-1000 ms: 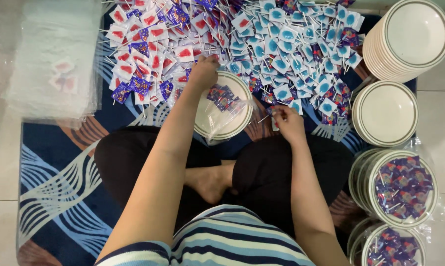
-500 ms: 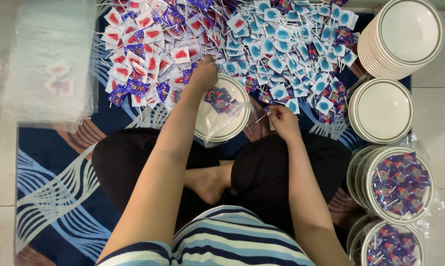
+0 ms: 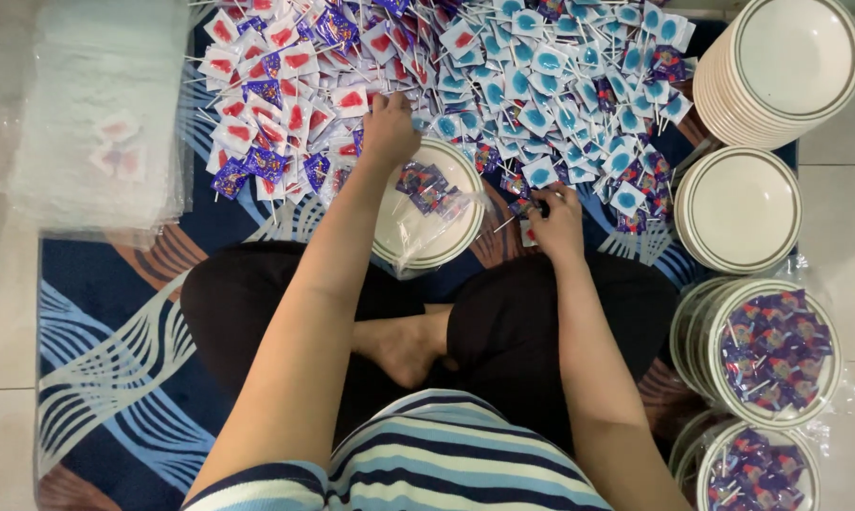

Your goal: Arranging small packets on plates and placing the plates into plastic bags for packaging

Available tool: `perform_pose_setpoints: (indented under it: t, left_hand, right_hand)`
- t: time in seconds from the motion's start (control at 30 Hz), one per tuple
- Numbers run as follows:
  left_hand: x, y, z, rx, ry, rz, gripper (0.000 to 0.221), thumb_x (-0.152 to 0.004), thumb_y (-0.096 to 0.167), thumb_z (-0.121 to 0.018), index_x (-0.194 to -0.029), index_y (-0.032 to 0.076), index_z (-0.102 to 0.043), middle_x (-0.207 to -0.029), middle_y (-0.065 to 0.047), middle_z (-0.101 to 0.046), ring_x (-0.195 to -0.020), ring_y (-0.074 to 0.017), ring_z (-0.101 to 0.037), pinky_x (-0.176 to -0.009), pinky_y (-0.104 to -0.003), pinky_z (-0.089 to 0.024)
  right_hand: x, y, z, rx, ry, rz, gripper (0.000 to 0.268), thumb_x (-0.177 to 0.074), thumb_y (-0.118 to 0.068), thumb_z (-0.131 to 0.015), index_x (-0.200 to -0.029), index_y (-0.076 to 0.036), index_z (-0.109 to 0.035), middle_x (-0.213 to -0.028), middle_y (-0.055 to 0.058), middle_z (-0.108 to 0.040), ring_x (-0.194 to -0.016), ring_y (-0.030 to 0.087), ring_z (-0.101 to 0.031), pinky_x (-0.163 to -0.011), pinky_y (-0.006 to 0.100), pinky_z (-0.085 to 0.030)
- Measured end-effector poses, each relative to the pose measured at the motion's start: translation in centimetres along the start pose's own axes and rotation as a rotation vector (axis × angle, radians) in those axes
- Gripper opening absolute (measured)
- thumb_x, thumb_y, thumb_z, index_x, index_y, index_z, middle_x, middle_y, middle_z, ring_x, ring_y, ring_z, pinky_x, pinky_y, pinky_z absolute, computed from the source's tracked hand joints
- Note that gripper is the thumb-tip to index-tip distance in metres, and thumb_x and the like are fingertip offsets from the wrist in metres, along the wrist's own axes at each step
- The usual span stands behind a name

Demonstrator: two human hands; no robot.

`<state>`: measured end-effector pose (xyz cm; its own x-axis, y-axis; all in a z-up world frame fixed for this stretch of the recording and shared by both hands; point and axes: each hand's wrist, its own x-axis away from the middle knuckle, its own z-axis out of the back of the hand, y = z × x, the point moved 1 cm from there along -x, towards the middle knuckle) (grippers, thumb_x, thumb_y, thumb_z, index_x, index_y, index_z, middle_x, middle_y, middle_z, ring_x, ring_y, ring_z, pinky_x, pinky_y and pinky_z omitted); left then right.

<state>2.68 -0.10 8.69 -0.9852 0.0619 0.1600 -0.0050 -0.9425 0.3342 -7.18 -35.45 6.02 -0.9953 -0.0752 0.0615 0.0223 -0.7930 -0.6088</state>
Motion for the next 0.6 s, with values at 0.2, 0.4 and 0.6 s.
perform_pose_setpoints:
  t: [0.2,0.4,0.6]
  left_hand:
    - [-2.7,-4.8,-5.0,-0.022,-0.050,0.042,0.037,-0.084,0.033,-0.067,-0.115,0.012,-0.074,-0.133,-0.004,-0.052,-0.127,-0.0329,-0.045,-0.096,-0.054,-0.051]
    - [-1.9,-2.2,-3.9,-0.100,-0.153,0.034,0.039,-0.086,0.037,-0.065,-0.121,0.021,-0.071,-0.141,-0.004,-0.048,-0.133,-0.0322,-0.040,-0.103,-0.058,-0.043]
    - [-2.5,-1.5,-4.7,-0.095,-0.169,0.062,0.050,-0.085,0.035,-0.064,-0.129,0.011,-0.068,-0.138,-0.006,-0.051,-0.130,-0.0317,-0.043,-0.100,-0.059,-0.046]
  right_hand:
    - [-0.9,-2.9,0.7,0.064,0.016,0.037,0.044,-0.087,-0.011,-0.070,-0.131,-0.014,-0.069,-0.150,0.025,-0.043,-0.130,0.054,-0.049,-0.113,0.057,-0.041]
    - [-2.8,1.1,-2.3,0.311,-0.106,-0.076,0.058,-0.091,-0.031,-0.068,-0.145,-0.046,-0.056,-0.158,0.017,-0.040,-0.140,0.048,-0.043,-0.107,0.061,-0.043]
    - [-2.3,0.4,-3.6,0.280,-0.004,-0.034,0.037,-0.091,-0.027,-0.068,-0.126,-0.037,-0.073,-0.153,0.017,-0.045,-0.136,0.046,-0.044,-0.110,0.057,-0.040]
